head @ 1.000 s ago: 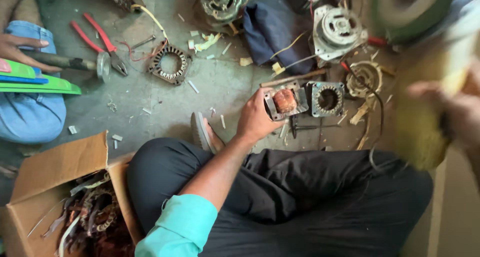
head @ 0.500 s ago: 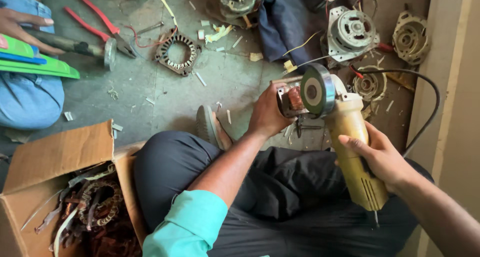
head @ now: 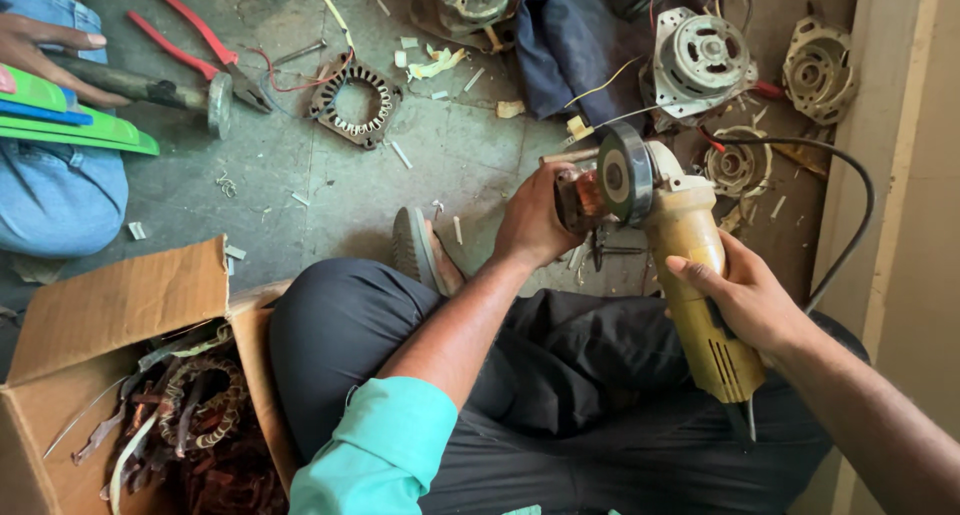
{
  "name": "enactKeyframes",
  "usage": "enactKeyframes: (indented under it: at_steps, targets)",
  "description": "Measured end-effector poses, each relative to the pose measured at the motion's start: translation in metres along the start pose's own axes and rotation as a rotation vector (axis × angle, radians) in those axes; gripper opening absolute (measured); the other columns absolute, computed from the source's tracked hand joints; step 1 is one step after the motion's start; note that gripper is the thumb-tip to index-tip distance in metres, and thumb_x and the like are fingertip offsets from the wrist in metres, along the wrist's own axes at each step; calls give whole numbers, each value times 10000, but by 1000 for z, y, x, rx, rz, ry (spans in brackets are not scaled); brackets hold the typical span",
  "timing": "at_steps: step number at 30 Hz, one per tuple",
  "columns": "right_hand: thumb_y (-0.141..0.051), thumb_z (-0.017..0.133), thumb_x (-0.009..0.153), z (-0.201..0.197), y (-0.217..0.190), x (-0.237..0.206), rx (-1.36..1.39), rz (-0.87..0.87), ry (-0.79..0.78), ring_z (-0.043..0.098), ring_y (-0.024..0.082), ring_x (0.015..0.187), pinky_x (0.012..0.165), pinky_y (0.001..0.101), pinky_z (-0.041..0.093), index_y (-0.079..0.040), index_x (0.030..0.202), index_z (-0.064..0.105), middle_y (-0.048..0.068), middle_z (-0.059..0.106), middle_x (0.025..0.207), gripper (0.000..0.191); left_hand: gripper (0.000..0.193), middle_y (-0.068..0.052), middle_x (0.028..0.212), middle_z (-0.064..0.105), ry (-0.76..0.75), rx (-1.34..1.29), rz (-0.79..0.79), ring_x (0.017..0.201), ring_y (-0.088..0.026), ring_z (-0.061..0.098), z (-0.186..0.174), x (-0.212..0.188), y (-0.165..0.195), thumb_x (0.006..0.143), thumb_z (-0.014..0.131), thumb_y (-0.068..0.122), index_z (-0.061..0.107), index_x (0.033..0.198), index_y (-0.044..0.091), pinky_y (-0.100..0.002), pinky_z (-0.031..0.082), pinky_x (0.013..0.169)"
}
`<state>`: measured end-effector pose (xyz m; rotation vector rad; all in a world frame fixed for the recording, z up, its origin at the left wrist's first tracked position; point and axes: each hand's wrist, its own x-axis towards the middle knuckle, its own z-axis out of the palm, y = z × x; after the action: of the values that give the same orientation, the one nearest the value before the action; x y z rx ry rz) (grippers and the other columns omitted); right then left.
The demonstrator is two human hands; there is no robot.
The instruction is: The person sits on the floor and uses an angle grinder to cut into an electric motor stator, producing sparks. They then hold the stator and use a red pry bar and a hammer to break out and strip the copper windings, dropping the extracted copper scrap into a cardboard box.
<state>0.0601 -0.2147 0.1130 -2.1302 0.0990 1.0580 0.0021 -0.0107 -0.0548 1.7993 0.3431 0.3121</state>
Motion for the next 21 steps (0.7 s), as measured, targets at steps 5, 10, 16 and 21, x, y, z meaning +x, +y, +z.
enactKeyframes:
  at_steps: [5, 10, 16, 21]
  targets:
    - [-323, 670, 898, -1, 3, 5, -31, -5, -5, 705, 195, 738, 640, 358, 579, -71, 1363, 524, 115, 707, 913, 549, 643, -122, 1192, 676, 5, -8, 24, 1129, -360, 658, -1, 3, 3, 664, 905, 222, 544, 1189, 143, -447, 561, 927]
    - [-321, 673, 896, -1, 2, 7, -45, 6, 6, 711, 190, 741, 636, 353, 587, -73, 1396, 495, 108, 718, 924, 586, 597, -109, 1221, 678, -34, 4, -30, 1128, -356, 658, -4, 4, 5, 697, 891, 228, 537, 1173, 159, -446, 557, 915]
    - [-312, 678, 896, 0, 2, 4, -37, -29, 5, 695, 176, 727, 619, 343, 574, -68, 1374, 520, 99, 711, 907, 559, 596, -119, 1214, 680, -7, 21, 21, 1102, -372, 665, -4, 4, 5, 693, 872, 243, 535, 1176, 158, -451, 563, 889]
    - [-307, 682, 909, 0, 4, -4, -52, -44, -6, 689, 170, 721, 623, 336, 571, -48, 1329, 553, 87, 708, 903, 511, 567, -128, 1170, 694, 24, 11, 13, 1073, -371, 685, -3, 5, 4, 736, 877, 279, 556, 1189, 162, -449, 576, 888]
